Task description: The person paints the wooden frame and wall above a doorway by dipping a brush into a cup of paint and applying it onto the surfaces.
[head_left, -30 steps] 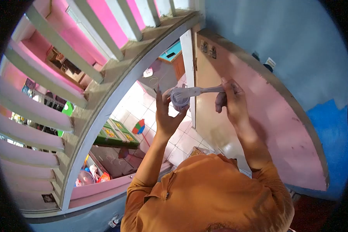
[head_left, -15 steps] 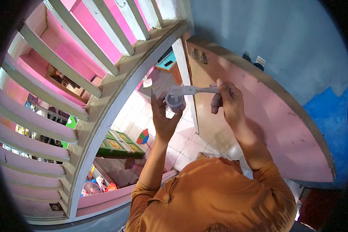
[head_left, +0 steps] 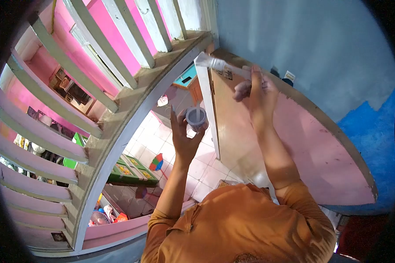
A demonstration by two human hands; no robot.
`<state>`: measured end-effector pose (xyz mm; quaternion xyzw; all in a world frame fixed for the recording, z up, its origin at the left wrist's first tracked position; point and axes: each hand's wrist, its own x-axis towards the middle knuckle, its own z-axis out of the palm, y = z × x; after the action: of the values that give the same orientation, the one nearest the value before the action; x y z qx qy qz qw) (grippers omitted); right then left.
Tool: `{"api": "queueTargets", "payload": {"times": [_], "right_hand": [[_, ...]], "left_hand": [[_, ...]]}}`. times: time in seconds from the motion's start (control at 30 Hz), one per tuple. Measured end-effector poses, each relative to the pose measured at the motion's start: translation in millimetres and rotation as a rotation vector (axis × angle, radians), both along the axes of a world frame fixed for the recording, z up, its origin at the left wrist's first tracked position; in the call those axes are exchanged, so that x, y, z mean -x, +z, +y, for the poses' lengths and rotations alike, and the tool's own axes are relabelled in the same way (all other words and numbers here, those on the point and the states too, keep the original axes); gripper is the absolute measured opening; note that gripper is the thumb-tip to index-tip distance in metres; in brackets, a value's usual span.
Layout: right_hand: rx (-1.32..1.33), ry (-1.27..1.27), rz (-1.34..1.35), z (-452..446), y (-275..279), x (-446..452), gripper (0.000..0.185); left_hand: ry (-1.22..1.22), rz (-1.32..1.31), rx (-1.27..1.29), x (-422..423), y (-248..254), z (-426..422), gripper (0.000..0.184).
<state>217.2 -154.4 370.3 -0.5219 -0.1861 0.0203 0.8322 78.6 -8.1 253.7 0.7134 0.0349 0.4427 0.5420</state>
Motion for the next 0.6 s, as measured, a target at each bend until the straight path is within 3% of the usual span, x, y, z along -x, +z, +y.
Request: {"api": "queueTargets", "payload": {"times": [0.07,0.23,0.37,0.47,0.53,0.6], "right_hand": [[-0.010,-0.054,0.048,9.2,8.7,-5.0,0.041],[-0.002,-0.190,-0.259,34.4,2.5,-23.3,0.039],[0.020,-0.266,-0.304,51.5,1.5,-32.7,0.039],[0.134,-0.406,-0.399,57.5,-4.5,-46.8,0.034],[0.351,-0.673,-0.605,61.2,-8.5,-57.5,0.031],[0.386,-0.680,-0.606,67.0,-13.5,-59.9,0.029]], "left_hand": [[-0.005,0.014,-0.007,6.2,-5.1,1.6,0.110],[0.047,0.046,-0.051,29.3,-22.7,1.4,0.109],[0.030,0.111,0.019,52.8,-26.8,-2.3,0.107],[0.018,0.110,0.061,64.8,-33.9,-4.1,0.108],[0.012,0.127,0.094,72.4,-36.0,-5.8,0.108],[0.017,0.142,0.127,77.1,-38.1,-7.4,0.108]]}}
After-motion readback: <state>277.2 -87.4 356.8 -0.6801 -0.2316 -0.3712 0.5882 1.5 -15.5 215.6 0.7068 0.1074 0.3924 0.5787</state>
